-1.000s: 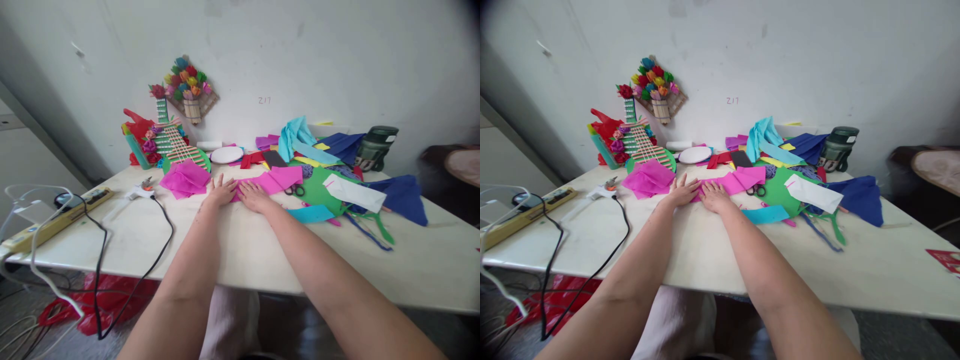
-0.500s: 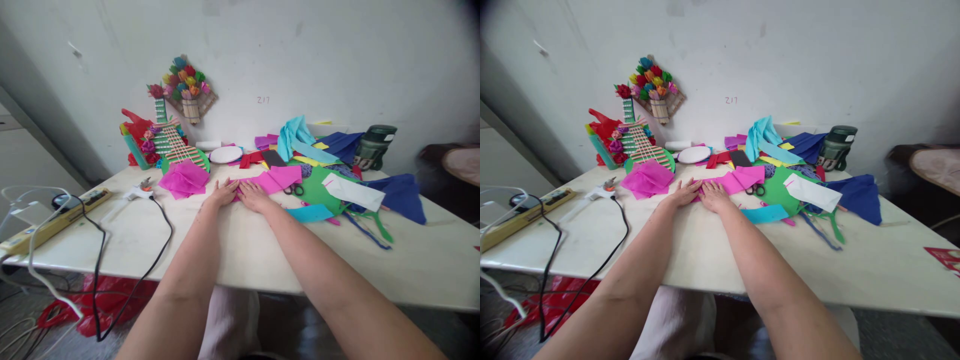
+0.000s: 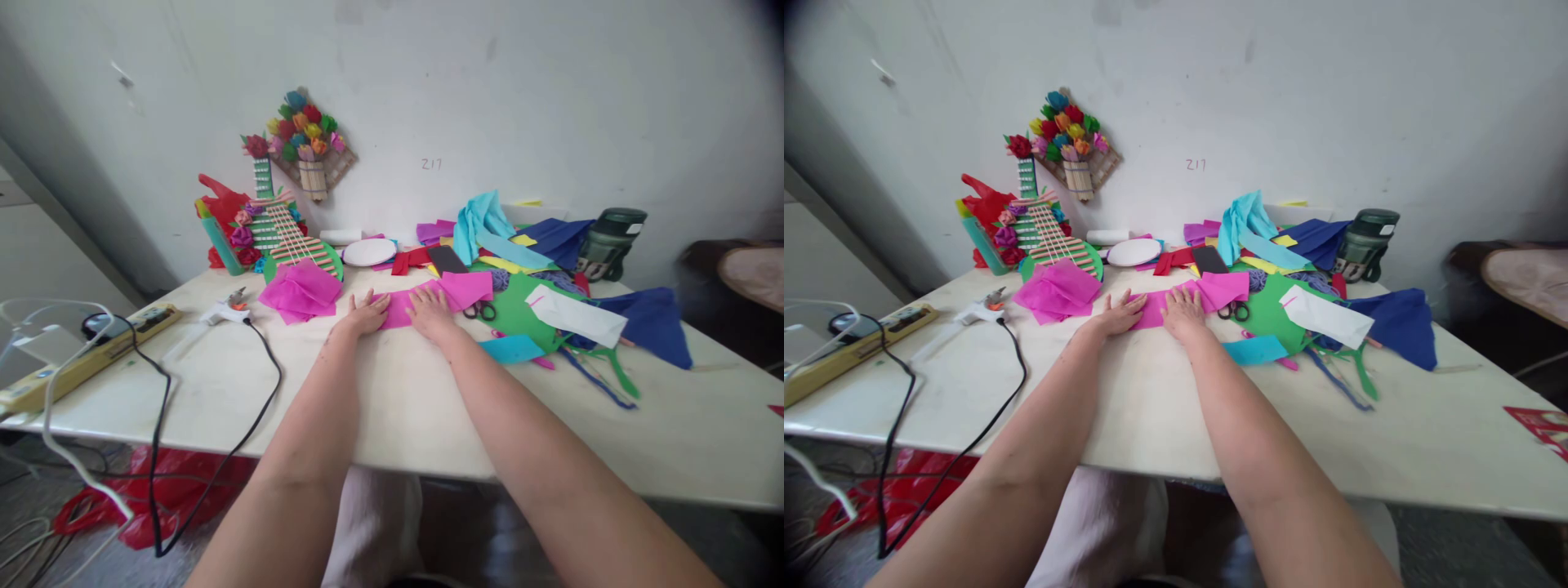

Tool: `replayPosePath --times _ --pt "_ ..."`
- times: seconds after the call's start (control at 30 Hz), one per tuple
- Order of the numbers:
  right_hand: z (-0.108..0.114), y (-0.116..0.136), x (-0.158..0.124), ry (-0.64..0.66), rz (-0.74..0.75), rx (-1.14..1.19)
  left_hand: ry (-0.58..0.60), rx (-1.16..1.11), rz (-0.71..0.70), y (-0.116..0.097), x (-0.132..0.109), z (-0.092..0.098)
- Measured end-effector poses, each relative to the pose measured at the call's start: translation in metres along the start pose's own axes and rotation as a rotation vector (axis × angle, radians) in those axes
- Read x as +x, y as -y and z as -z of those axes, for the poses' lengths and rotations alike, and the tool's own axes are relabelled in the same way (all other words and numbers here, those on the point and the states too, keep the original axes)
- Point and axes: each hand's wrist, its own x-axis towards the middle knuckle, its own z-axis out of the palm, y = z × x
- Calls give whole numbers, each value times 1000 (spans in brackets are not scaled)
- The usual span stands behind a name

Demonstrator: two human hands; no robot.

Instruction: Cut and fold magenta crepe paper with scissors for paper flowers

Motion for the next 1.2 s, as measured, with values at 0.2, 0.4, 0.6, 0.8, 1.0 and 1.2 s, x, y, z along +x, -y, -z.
replayPosePath --times 0.2,0.4,0.6,0.8,1.0,1.2 --pt "-3 11 0 -37 154 47 -12 -15 14 0 0 0" --pt "-12 11 3 157 212 72 -29 -30 -1 0 0 0" --pt "-8 1 5 175 155 64 -24 -17 24 1 -2 0" --pt "-7 3 1 168 159 96 -71 -37 123 11 -5 -1" --pt "-6 4 1 163 158 93 -90 -46 173 15 -5 -3" --pt "-6 5 0 162 163 83 -166 -21 246 14 -11 6"
